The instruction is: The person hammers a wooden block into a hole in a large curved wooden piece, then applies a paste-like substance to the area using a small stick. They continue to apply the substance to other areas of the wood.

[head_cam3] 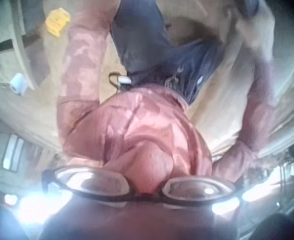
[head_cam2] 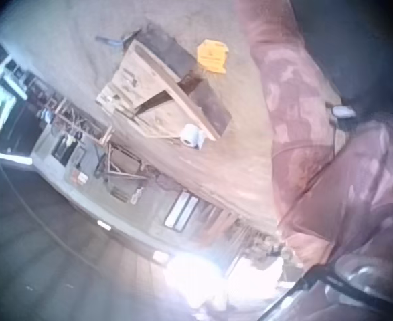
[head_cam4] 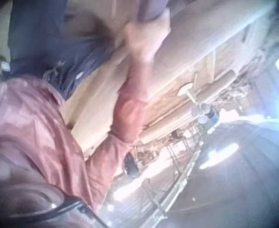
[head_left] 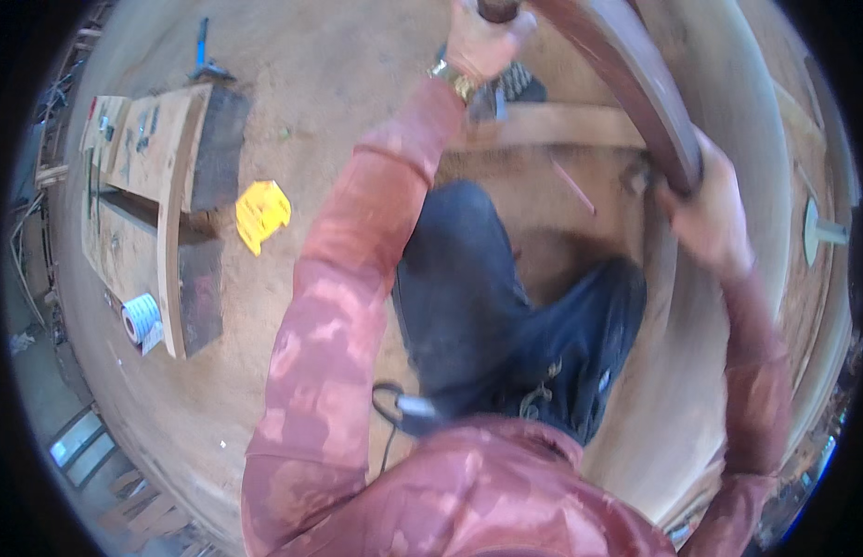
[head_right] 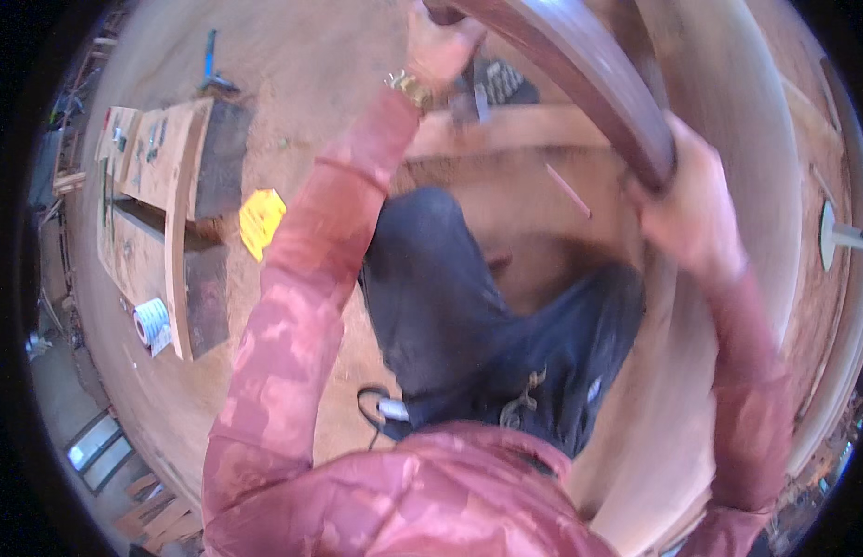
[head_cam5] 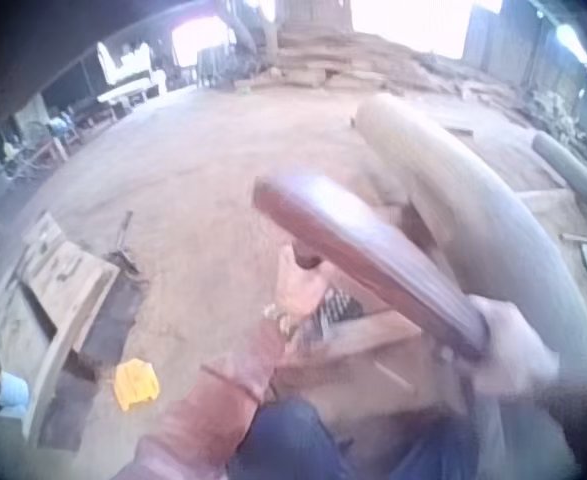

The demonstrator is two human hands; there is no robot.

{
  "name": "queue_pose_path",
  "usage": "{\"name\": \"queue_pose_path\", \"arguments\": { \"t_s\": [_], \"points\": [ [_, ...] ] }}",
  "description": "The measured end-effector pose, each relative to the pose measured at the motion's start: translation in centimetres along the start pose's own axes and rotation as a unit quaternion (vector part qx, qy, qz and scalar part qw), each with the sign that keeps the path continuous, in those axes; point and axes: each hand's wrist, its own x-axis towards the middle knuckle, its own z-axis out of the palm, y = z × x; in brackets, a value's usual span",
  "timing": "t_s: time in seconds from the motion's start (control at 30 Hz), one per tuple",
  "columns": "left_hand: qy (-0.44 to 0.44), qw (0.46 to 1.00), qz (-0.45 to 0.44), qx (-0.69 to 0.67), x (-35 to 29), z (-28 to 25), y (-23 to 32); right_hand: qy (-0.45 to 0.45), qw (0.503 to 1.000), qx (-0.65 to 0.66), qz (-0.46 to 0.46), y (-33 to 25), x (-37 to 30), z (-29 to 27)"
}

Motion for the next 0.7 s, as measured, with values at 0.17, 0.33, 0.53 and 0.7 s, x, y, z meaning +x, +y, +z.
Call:
{"name": "queue_pose_path", "arguments": {
  "t_s": [0.17, 0.33, 0.53, 0.7],
  "points": [
    [-0.105, 0.975, 0.008, -0.196, 0.7, -2.2, 3.2, 0.287, 0.940, 0.059, -0.177, -2.7, -0.6, -3.7],
    [-0.122, 0.979, 0.026, -0.158, 0.8, -3.7, 2.5, 0.257, 0.935, -0.070, -0.233, -4.6, -0.6, -10.9],
    [-0.091, 0.982, 0.013, -0.167, 0.0, -1.6, 2.2, 0.031, 0.973, -0.192, -0.124, -0.9, 3.2, -4.5],
    [-0.018, 0.977, 0.000, -0.212, -1.0, -4.3, 1.8, 0.156, 0.986, 0.036, -0.039, -0.9, 1.6, 1.4]
  ]
}}
